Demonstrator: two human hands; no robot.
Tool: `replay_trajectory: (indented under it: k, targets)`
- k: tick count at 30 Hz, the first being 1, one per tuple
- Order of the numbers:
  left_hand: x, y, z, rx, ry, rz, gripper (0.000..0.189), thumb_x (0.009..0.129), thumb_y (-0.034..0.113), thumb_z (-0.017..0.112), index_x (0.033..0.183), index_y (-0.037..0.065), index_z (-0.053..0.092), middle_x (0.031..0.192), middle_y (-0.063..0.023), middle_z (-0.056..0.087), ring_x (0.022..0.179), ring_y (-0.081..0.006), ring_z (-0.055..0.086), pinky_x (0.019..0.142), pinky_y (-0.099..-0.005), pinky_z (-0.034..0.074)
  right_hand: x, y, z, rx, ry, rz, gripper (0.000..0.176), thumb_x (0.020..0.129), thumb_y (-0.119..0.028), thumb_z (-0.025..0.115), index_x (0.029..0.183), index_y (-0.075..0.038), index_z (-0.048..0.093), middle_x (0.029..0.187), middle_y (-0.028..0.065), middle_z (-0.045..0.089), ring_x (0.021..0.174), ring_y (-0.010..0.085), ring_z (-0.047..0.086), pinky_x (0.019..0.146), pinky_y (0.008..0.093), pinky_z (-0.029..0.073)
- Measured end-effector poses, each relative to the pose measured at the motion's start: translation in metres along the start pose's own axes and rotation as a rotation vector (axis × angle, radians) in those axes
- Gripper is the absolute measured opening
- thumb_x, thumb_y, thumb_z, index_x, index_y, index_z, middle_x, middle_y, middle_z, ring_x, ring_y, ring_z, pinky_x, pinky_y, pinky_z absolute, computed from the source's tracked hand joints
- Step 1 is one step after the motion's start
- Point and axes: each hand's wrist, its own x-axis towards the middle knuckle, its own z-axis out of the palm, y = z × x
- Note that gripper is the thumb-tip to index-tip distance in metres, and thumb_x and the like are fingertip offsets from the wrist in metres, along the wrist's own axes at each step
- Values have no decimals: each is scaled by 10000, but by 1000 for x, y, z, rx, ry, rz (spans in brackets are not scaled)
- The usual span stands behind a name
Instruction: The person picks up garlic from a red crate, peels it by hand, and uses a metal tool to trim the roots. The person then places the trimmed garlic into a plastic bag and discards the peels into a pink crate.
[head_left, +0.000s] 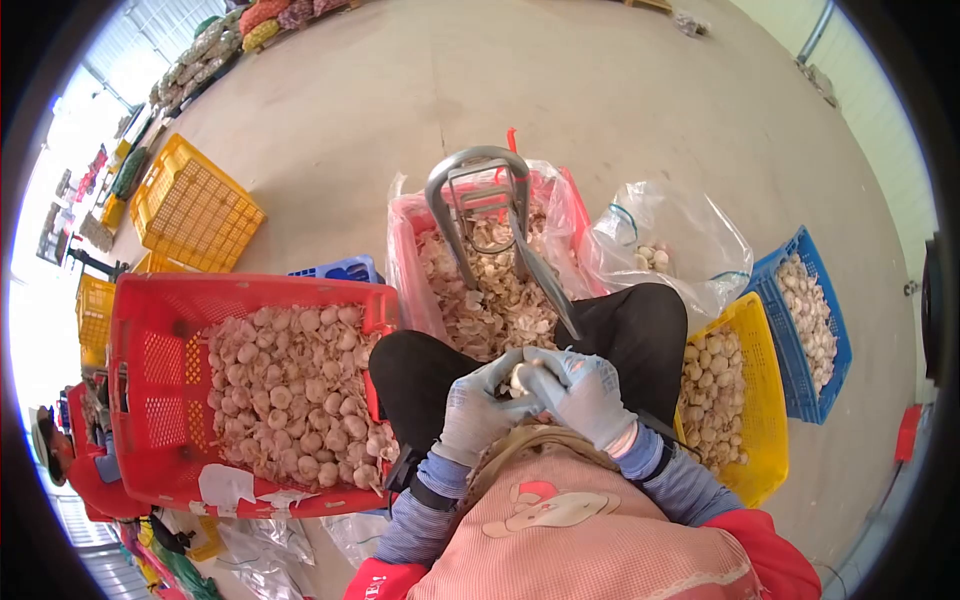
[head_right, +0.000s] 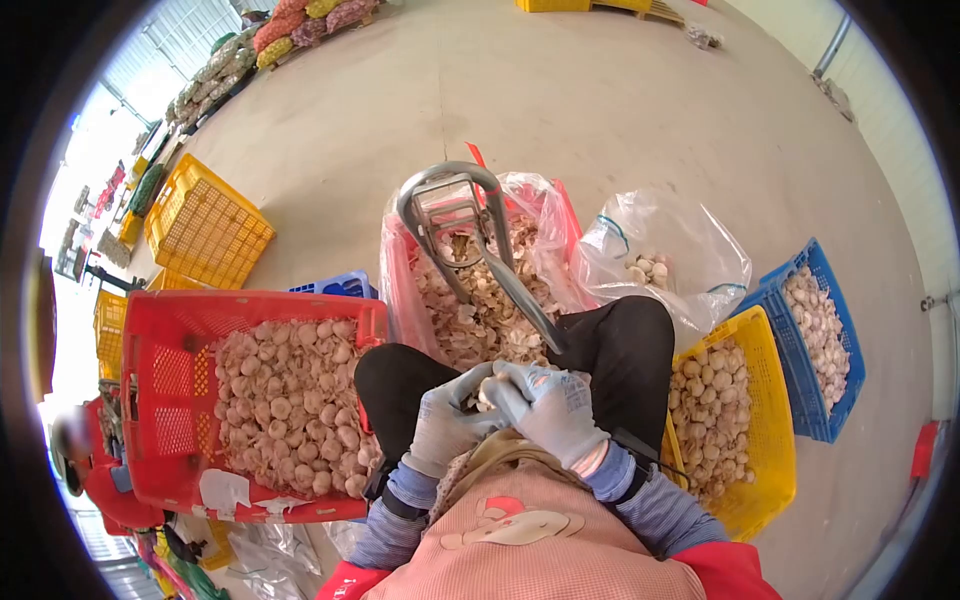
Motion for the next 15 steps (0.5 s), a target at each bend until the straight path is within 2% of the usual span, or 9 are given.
replay_trajectory:
  k: [3, 4, 7, 8, 11, 12, 13, 14, 15]
  targets:
    - [-7, -8, 13, -147, 134, -143, 446, 771, 195, 823, 1121, -35, 671, 949, -81, 728, 862, -91, 635, 767, -262, 522, -5, 38, 13, -300, 52, -237, 153, 884, -208, 657, 902, -58, 678, 773, 100, 648, 647, 290, 639, 566, 383, 490]
    - [-9, -13, 17, -294, 160, -207, 330, 824, 183, 784, 1047, -41, 688, 870, -41, 715, 795, -80, 620, 717, -254, 517, -7, 39, 14, 64, 25, 51, 131, 901, -166, 627, 872, -42, 657, 759, 99, 615, 627, 293, 617, 548, 384, 473]
    - [-8, -17, 18, -311, 179, -163, 272, 890, 169, 723, 1058, -43, 688, 862, -21, 701, 780, -62, 609, 708, -235, 510, -13, 53, 13, -213, 7, -214, 108, 878, -120, 618, 878, -15, 642, 815, 119, 643, 718, 280, 646, 604, 367, 503]
    - [-5, -23, 20, -286, 192, -140, 314, 933, 212, 675, 1096, -56, 664, 831, -31, 678, 735, -69, 590, 678, -229, 490, -17, 54, 11, 32, -56, -12, 93, 855, -102, 614, 869, -13, 640, 814, 131, 634, 699, 295, 633, 595, 387, 494]
    - [5, -48, 21, -497, 341, -216, 264, 953, 234, 648, 1025, -20, 664, 763, -24, 648, 689, -93, 602, 655, -251, 506, -4, 49, -22, 64, 237, -28, 181, 955, -136, 551, 853, -17, 640, 659, 148, 602, 584, 304, 598, 523, 369, 458]
    - [5, -54, 18, -630, 374, -274, 217, 973, 229, 618, 970, 15, 655, 770, -15, 620, 659, -116, 609, 624, -268, 522, 4, 53, -41, -33, 336, -38, 235, 976, -147, 513, 831, -5, 630, 626, 131, 602, 537, 254, 593, 513, 343, 456]
    - [6, -28, 13, -778, 350, -350, 190, 981, 241, 609, 950, 56, 645, 819, -4, 608, 674, -127, 621, 604, -273, 535, 12, 38, -64, 284, 391, 206, 249, 978, -152, 515, 831, 11, 634, 617, 95, 603, 506, 189, 587, 496, 332, 449]
    - [9, -31, 9, -924, 342, -379, 191, 981, 262, 609, 983, 73, 642, 838, 1, 605, 688, -131, 627, 601, -271, 540, 19, 58, -76, 429, 511, 336, 261, 979, -164, 509, 848, 14, 647, 601, 57, 587, 487, 134, 566, 479, 328, 439]
    - [8, -36, 3, -1068, 339, -414, 197, 982, 283, 609, 1016, 91, 639, 856, 7, 603, 703, -135, 633, 597, -269, 544, 27, 65, -103, 60, 516, 297, 274, 976, -206, 534, 865, 5, 669, 629, 102, 631, 512, 222, 611, 501, 361, 459]
